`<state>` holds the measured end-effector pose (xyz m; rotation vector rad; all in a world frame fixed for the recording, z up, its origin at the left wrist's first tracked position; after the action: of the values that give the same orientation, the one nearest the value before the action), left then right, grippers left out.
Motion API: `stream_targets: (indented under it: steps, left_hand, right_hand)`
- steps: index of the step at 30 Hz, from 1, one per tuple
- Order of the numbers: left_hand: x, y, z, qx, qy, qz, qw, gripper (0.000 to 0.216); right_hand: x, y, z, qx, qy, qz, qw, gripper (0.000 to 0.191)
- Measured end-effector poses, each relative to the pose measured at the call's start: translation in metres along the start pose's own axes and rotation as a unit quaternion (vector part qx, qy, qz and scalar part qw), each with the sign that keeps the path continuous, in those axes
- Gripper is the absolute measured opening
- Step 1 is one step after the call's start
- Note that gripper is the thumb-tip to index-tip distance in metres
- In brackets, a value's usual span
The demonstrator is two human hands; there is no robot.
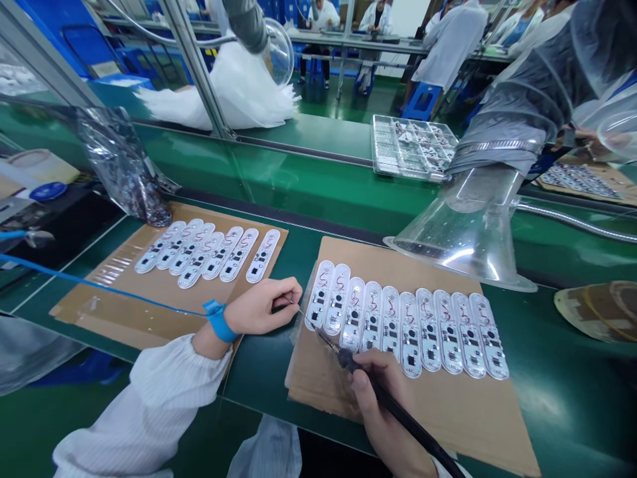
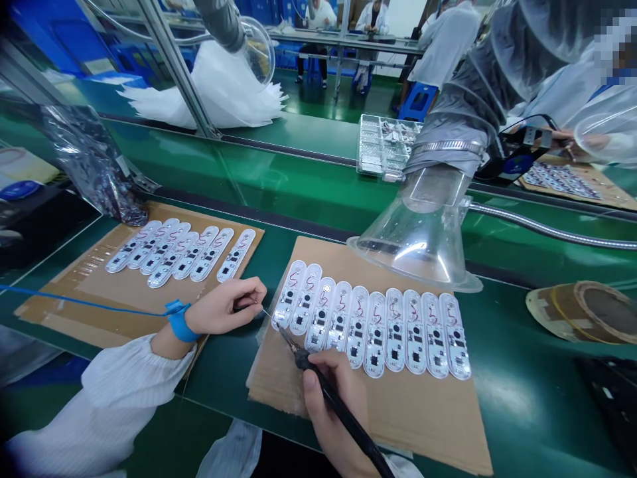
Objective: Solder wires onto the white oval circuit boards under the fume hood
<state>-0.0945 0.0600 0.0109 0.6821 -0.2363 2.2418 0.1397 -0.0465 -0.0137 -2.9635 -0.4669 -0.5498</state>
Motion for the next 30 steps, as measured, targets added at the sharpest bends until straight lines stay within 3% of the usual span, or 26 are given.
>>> stream_targets:
  steps: [17, 21, 26, 30]
  left_hand:
    - [-0.001, -0.001, 0.000, -0.009, -0.009, -0.010, 1.000, 0.012]
    - [0.001, 0.001, -0.002, -0.008, -0.003, -0.002, 1.000, 0.013]
    - [0.008, 0.006, -0.011, 0.027, 0.006, 0.036, 0.999, 0.011]
    - [0.017, 0.011, -0.027, 0.078, 0.044, 0.104, 0.990, 0.007]
  right_hand:
    - [-0.004, -0.005, -0.004, 0.010, 0.007, -0.024, 1.000, 0.017]
    - [0.000, 0.000, -0.002, 0.023, -0.011, 0.003, 1.000, 0.017]
    - [0.038, 0.019, 0.002, 0.050, 0.024, 0.060, 0.997, 0.022]
    - [0.104, 0.040, 0.001, 0.064, 0.105, 0.154, 0.980, 0.027]
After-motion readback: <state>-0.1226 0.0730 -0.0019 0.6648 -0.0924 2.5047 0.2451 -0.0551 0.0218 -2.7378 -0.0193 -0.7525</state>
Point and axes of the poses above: each hand's wrist, its own y-axis away from the middle knuckle, its own x-axis out of the back of the hand, z = x × y, the point moved 10 cm from there along -y, towards the middle knuckle, and after that the axes turned 14 degrees about -z, right-handed, at the moved point
